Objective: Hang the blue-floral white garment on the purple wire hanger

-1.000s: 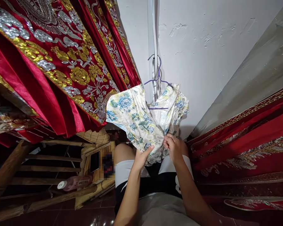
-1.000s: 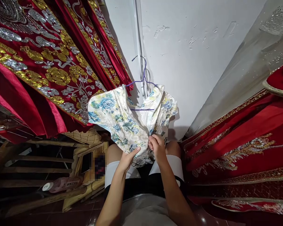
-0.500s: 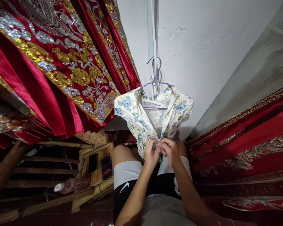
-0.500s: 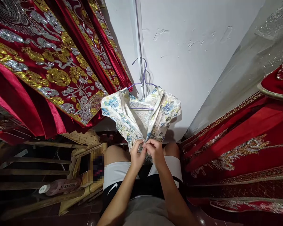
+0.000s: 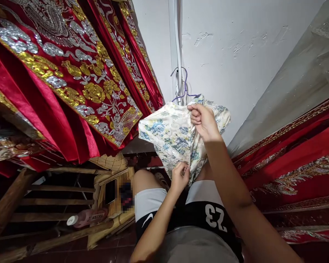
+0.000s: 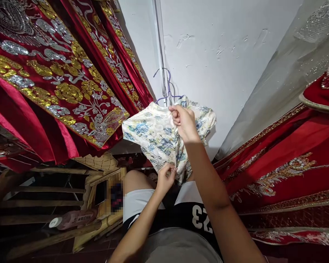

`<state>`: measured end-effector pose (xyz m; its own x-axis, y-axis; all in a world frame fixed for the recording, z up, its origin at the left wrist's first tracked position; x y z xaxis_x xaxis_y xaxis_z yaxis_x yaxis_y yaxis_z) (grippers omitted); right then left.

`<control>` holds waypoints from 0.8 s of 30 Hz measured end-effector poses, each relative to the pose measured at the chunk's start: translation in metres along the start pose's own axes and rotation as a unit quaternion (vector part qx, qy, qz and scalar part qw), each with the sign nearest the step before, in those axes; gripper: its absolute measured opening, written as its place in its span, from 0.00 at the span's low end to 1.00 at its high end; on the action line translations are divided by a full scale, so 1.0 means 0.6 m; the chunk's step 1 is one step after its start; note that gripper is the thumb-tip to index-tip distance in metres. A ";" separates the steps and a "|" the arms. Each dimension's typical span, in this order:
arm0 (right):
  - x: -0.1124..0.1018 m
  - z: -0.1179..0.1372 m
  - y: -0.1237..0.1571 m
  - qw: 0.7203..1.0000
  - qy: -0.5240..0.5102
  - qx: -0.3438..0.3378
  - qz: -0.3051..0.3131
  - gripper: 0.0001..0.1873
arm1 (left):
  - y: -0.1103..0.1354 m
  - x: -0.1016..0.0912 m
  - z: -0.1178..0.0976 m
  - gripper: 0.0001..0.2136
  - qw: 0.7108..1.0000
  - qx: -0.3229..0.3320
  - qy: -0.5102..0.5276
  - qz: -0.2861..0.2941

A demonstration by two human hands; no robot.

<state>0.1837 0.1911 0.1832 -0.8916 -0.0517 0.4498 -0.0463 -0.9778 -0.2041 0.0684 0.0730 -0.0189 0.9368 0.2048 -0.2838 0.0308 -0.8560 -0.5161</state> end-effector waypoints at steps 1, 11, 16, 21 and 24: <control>0.004 0.005 -0.002 1.000 -0.003 -0.011 -0.002 0.06 | -0.008 0.001 0.004 0.07 1.000 -0.002 -0.006 0.026; 0.009 0.004 0.052 0.990 0.130 -0.046 0.037 0.07 | -0.262 -0.128 -0.187 0.15 0.976 0.208 -0.057 -0.038; 0.000 -0.008 0.039 0.987 0.153 -0.054 0.012 0.09 | -0.312 -0.117 -0.250 0.08 0.942 0.296 -0.160 0.010; -0.021 -0.067 0.035 0.980 0.194 -0.036 -0.015 0.09 | -0.325 -0.191 -0.243 0.06 0.934 0.301 -0.128 -0.146; -0.052 -0.109 0.064 0.979 0.200 0.011 -0.018 0.09 | -0.337 -0.297 -0.168 0.08 0.932 0.220 -0.045 -0.284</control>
<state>0.1804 0.1685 0.1045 -0.9951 0.0616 0.0777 -0.0743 -0.9821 -0.1733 -0.0695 0.1616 0.2177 0.7790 0.6220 0.0793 0.3479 -0.3234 -0.8800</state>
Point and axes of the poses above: each hand's wrist, its own y-axis away from the middle knuckle, its own x-axis out of the palm, z = x × y, the point moved 6 cm from there along -y, towards the middle knuckle, and after that the axes turned 3 degrees about -z, right-handed, at the moved point
